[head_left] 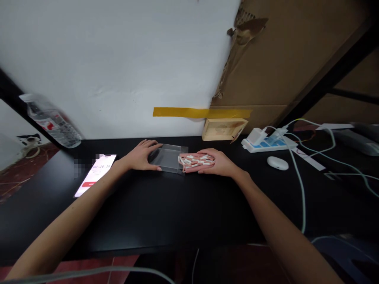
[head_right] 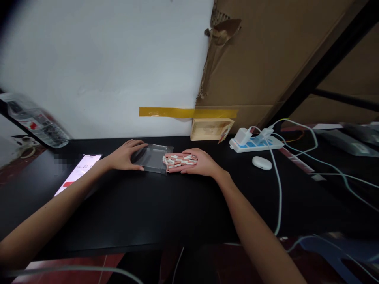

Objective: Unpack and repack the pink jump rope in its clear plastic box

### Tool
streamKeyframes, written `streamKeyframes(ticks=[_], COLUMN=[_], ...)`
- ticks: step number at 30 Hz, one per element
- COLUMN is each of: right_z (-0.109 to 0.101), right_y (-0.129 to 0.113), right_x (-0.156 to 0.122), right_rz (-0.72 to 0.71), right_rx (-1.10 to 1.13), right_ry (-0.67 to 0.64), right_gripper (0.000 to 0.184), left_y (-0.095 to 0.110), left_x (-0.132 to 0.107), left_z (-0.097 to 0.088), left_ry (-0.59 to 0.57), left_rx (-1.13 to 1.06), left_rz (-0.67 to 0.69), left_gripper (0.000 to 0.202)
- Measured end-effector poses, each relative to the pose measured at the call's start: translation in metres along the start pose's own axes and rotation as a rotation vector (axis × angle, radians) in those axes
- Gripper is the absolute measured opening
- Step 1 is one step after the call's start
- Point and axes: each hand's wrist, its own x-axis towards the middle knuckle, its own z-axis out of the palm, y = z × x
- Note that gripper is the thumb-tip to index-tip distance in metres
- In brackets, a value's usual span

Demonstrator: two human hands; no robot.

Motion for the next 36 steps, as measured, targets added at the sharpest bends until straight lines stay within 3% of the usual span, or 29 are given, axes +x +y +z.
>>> streamKeyframes(ticks=[3,8,12,24,36], right_z=[0.002,0.008,0.014,0.021,0.022], right_y=[0.006,0.007,0.006,0.001,-0.003], right_x=[0.000,0.001,0.002,0.004,0.004], right_rz=[-0.021,0.112,0.134,-0.003,0.021], right_rx=[-0.036,-0.069,-0.081,-0.033,0.044], right_ry=[-0.019,-0.008,0.049,0.187,0.228], right_gripper=[0.069,0.070,0.072,0.042,0.036], left_y=[0.003,0.011,0.020,0.031,0.040], left_x=[0.001,0.002,0.004,0.004,0.006], left_z=[0.000,0.001,0.005,0.013,0.016], left_ry=[-0.002,-0.010,0.004,0.051,0.057], left_rx=[0.002,-0.005,0.011,0.039,0.056], left_rz=[0.010,0.026,0.000,-0.064,-0.138], left_gripper=[0.104,0.105,0.103,0.102,0.106])
